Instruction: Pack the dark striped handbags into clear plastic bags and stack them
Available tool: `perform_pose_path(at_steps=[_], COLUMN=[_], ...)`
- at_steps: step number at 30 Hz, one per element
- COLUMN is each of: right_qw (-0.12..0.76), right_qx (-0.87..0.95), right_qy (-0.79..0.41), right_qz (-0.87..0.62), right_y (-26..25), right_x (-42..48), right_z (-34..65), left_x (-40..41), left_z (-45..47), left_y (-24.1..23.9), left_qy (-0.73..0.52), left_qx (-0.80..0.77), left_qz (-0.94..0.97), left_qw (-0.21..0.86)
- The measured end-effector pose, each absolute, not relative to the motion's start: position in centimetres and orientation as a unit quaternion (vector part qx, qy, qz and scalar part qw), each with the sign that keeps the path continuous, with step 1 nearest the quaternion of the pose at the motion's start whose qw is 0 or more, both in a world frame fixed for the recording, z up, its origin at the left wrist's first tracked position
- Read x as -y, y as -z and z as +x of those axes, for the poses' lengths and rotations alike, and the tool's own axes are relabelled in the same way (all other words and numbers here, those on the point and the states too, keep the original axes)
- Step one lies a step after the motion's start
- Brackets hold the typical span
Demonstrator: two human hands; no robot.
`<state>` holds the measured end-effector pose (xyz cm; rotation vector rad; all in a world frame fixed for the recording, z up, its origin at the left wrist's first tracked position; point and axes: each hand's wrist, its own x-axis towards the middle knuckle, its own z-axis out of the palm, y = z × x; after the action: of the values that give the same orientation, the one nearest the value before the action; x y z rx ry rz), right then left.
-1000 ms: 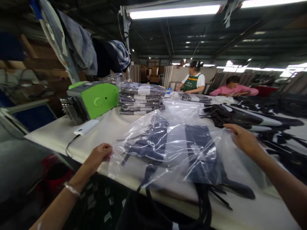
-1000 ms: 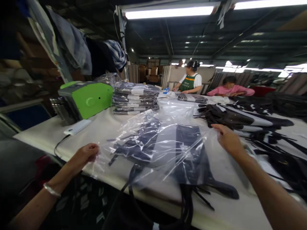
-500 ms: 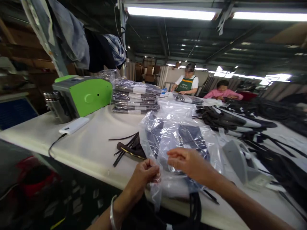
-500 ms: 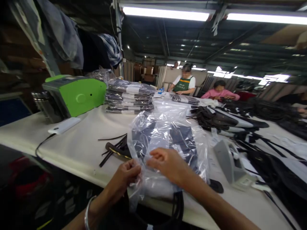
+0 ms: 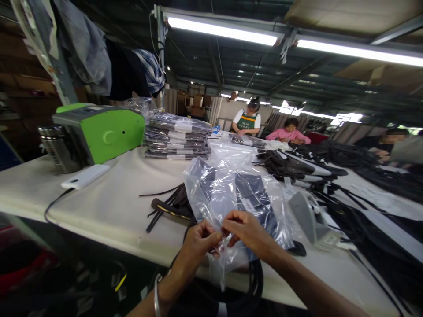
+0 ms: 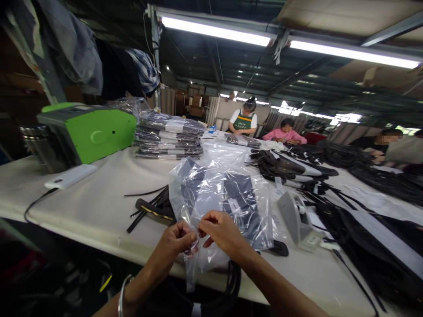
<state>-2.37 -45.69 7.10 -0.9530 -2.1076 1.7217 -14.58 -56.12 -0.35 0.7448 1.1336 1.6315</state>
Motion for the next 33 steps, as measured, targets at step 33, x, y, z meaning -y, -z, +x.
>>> perform_pose_path(at_steps=[33], right_qw=[0.238], right_qx=[0.83], right_qy=[-0.399], right_qz=[-0.309], right_y=[-9.6], right_x=[49.0], right_z=[-2.5], left_x=[55.9], left_z=[-16.5], left_y=[-6.0], left_qy=[-0.334], left_qx=[-0.652], left_qz=[0.681], left_qw=[-0.002])
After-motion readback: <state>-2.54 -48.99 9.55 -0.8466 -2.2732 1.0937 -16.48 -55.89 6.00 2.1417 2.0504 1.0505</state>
